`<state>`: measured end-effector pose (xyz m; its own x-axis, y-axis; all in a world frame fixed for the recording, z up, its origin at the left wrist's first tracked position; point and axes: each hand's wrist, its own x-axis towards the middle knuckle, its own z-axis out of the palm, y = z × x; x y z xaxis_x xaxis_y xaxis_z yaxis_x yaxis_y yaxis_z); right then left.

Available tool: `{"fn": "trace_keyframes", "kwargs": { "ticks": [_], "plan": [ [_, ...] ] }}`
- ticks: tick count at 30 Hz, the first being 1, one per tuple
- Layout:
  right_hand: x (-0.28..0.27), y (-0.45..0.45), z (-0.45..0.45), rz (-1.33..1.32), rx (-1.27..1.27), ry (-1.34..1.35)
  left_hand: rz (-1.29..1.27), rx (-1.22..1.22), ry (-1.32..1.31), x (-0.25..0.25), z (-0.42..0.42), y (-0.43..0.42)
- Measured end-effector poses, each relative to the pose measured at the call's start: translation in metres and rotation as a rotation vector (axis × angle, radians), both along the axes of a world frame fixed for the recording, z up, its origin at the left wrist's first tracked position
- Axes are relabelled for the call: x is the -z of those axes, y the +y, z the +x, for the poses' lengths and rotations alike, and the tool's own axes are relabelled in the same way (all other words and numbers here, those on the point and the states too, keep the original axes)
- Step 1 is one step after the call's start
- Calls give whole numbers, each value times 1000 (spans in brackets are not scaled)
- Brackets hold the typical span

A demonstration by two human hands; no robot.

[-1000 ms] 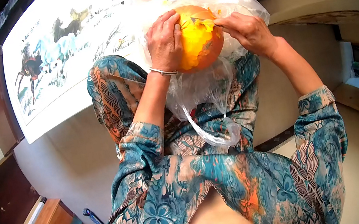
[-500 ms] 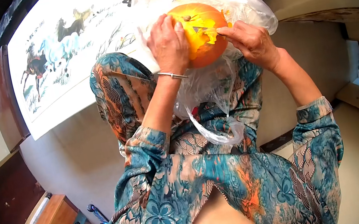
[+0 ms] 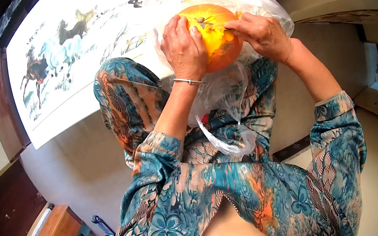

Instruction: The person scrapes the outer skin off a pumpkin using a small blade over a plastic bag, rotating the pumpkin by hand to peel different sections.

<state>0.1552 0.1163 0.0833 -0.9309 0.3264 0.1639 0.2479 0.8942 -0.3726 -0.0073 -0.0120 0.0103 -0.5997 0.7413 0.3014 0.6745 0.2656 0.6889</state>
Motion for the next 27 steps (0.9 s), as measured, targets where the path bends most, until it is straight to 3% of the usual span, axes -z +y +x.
{"fn": "trace_keyframes", "kwargs": {
  "ticks": [9,14,27],
  "plan": [
    [-8,-6,7,-72,-61,52,35,4,-38,7,-4,-4],
    [-8,-2,7,16,-55,-60,55,14,-45,5,-3,-5],
    [-4,6,7,98,-82,-40,50,26,-50,4,-5,-5]
  ]
}}
